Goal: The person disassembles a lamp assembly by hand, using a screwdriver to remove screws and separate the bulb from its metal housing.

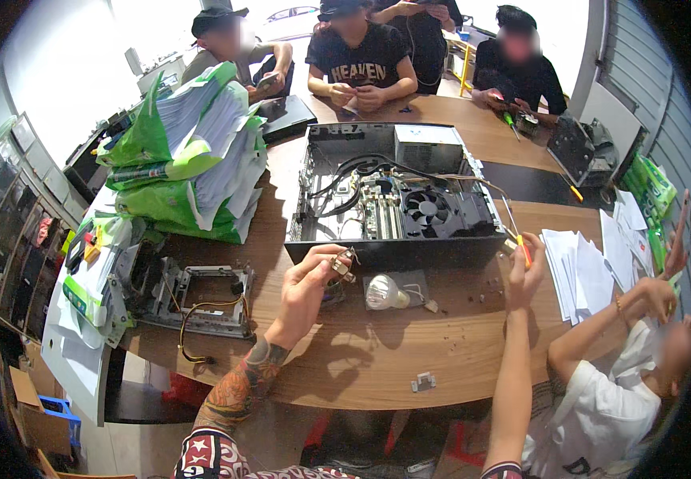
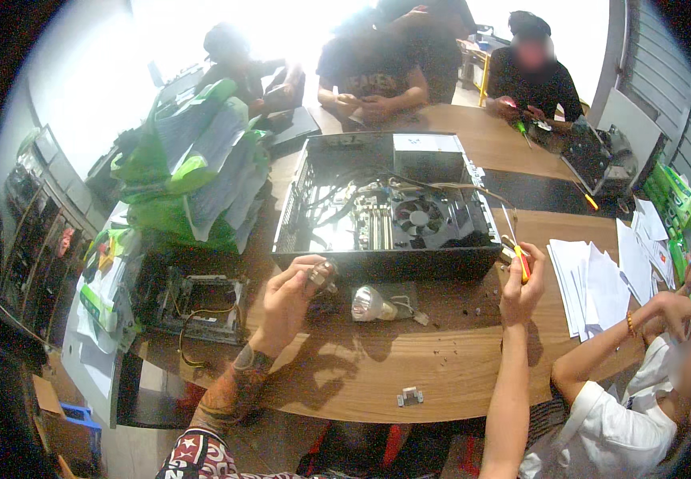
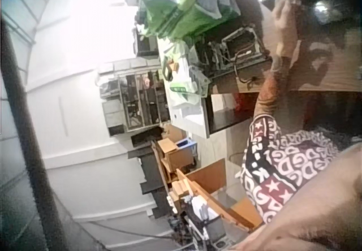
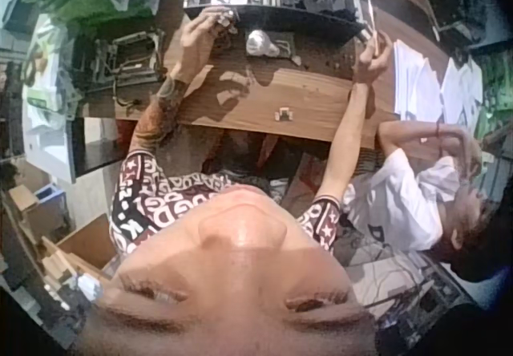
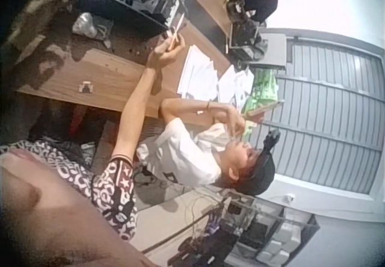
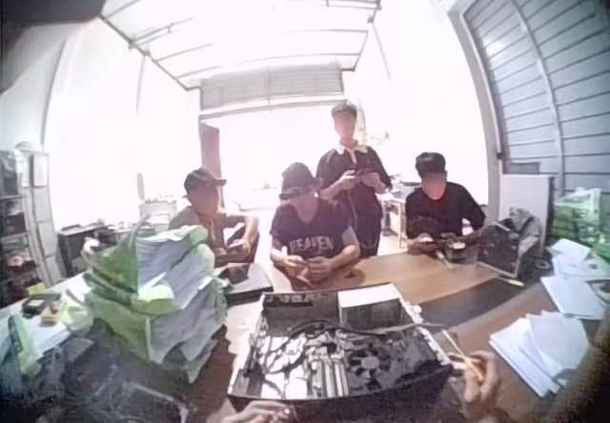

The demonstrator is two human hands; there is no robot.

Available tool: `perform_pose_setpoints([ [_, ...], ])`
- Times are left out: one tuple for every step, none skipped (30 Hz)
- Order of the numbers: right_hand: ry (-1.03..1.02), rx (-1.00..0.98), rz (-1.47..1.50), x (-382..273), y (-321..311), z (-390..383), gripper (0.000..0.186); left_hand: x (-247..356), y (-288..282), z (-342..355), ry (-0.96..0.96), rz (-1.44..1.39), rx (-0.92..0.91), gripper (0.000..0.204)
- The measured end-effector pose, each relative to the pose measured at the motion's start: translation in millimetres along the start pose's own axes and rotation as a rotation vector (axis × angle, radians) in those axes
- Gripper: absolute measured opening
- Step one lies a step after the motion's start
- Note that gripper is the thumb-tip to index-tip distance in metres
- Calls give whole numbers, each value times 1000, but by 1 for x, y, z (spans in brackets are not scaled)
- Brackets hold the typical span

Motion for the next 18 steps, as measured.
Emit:
perform_pose_setpoints([
  [5,0,-4,2,1,2,26,3,2,1,47,3,-20,29],
  [-19,11,-7,0,0,3,26,1,0,0,34,2,-14,29],
  [-42,22,-11,-1,0,3,26,2,0,1,53,5,-56,29],
  [-29,16,-15,-1,1,3,26,4,1,1,71,6,-97,28],
  [-40,21,-22,-2,1,5,26,2,0,1,52,2,-102,28],
  [-51,26,-28,-3,0,6,26,1,0,1,45,-1,-100,28],
  [10,11,5,5,-1,5,26,1,1,1,56,-16,-123,29],
  [14,10,1,6,0,5,26,3,3,0,71,-29,-148,29],
  [-8,18,-5,4,0,5,26,4,4,-1,52,-29,-122,30],
  [-31,26,-11,3,-1,5,26,2,2,-1,48,-31,-122,30],
  [-30,27,-15,3,-2,5,26,1,1,-1,59,-47,-129,30],
  [-31,21,-24,4,-3,5,26,1,1,0,71,-62,-136,29],
  [-33,15,-32,4,-4,5,26,2,2,-1,69,-66,-138,29],
  [-29,16,-33,4,-3,5,26,5,4,-2,66,-77,-141,29],
  [-36,17,-24,2,-1,4,25,7,6,-3,62,-89,-145,28],
  [-43,18,-15,1,2,3,25,8,6,-3,59,-88,-145,28],
  [-41,19,-22,0,1,3,25,9,7,-2,57,-86,-140,28],
  [-39,19,-21,-1,0,4,25,9,7,-2,56,-84,-135,28],
])
Point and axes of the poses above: each hand's wrist, its own z-axis towards the middle knuckle, its own y-axis out of the palm, x = y × z, the point moved 7 cm from there along z, towards the middle knuckle, and after that the axes turned 4 degrees about -x, right-handed, at the moved point
